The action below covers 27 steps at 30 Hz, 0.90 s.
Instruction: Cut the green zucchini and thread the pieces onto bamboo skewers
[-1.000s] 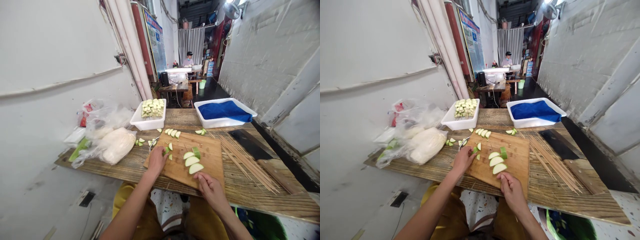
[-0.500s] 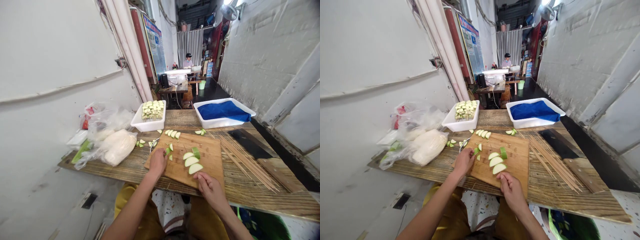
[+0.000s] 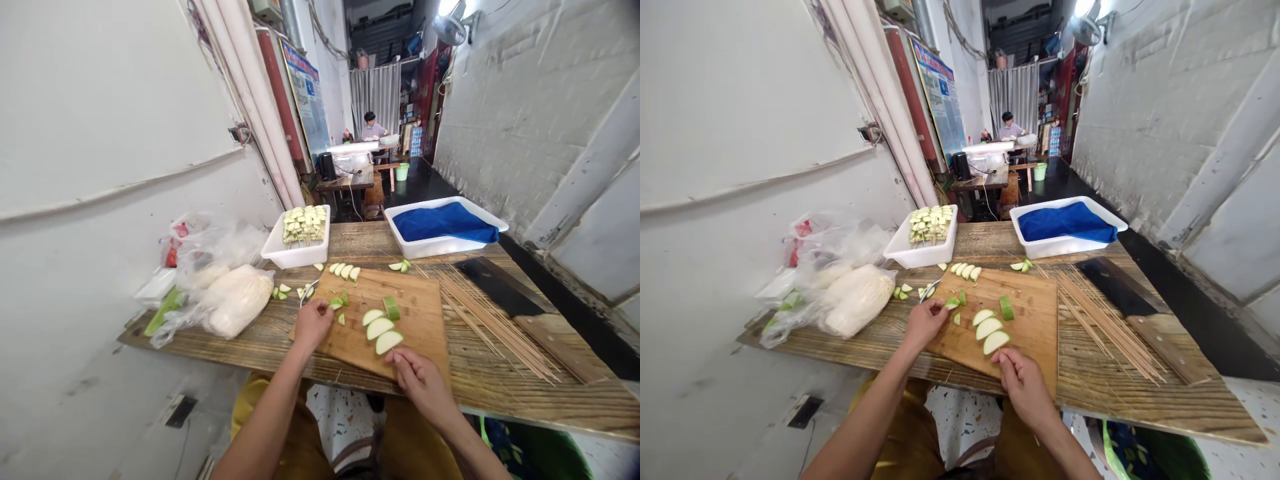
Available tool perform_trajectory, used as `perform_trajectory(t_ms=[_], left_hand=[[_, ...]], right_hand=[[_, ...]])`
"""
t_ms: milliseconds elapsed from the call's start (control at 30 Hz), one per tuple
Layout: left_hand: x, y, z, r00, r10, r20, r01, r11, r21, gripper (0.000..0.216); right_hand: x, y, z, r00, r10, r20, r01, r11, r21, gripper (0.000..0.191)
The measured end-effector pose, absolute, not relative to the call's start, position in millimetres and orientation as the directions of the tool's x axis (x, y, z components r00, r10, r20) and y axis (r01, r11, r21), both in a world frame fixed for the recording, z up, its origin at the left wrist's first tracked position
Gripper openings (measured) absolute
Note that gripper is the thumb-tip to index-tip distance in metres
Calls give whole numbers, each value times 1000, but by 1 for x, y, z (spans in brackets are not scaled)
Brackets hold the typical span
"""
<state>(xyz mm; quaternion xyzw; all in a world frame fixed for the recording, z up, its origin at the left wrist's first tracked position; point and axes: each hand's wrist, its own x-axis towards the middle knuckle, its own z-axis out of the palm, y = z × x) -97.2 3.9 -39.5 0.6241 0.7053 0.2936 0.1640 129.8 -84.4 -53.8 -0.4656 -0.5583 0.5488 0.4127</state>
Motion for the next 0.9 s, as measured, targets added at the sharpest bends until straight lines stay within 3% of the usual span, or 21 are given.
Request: perform_trajectory(t_ms=[67, 167, 333, 433, 700, 733, 800, 867, 900], left_hand=[[-100, 6, -40, -161, 982, 95, 748, 58, 661, 14], [-99, 7, -37, -106, 992, 73, 783, 38, 621, 12], [-86, 10, -25, -42, 996, 76, 933, 12, 360, 24], [-78, 14, -19, -19, 997, 77, 960, -3, 280, 26], [-79, 21, -19, 73, 996, 43, 913, -84, 400, 17], [-80, 20, -19, 50, 998, 28, 877, -57, 477, 18], [-81, 18, -20, -36, 998, -50, 656, 61, 752, 21], [-82, 15, -20, -89, 978, -190, 198, 204, 959, 20], [-82, 13, -18, -83, 964, -253, -34, 251, 967, 17]], right_hand=[[130, -84, -55, -244, 969, -49, 72, -32, -997, 34], [129, -83, -57, -257, 966, -44, 71, -26, -997, 34], [128, -81, -58, -252, 967, -41, 75, -23, -997, 33], [129, -82, -58, -245, 969, -43, 106, -17, -994, 34], [131, -84, -56, -245, 968, -55, 108, -30, -994, 34], [131, -84, -56, -246, 968, -56, 110, -30, -994, 34], [130, -85, -56, -251, 967, -50, 117, -22, -993, 34], [129, -87, -55, -254, 967, -35, 128, -3, -992, 33], [128, -88, -54, -261, 965, -25, 137, 11, -991, 33]])
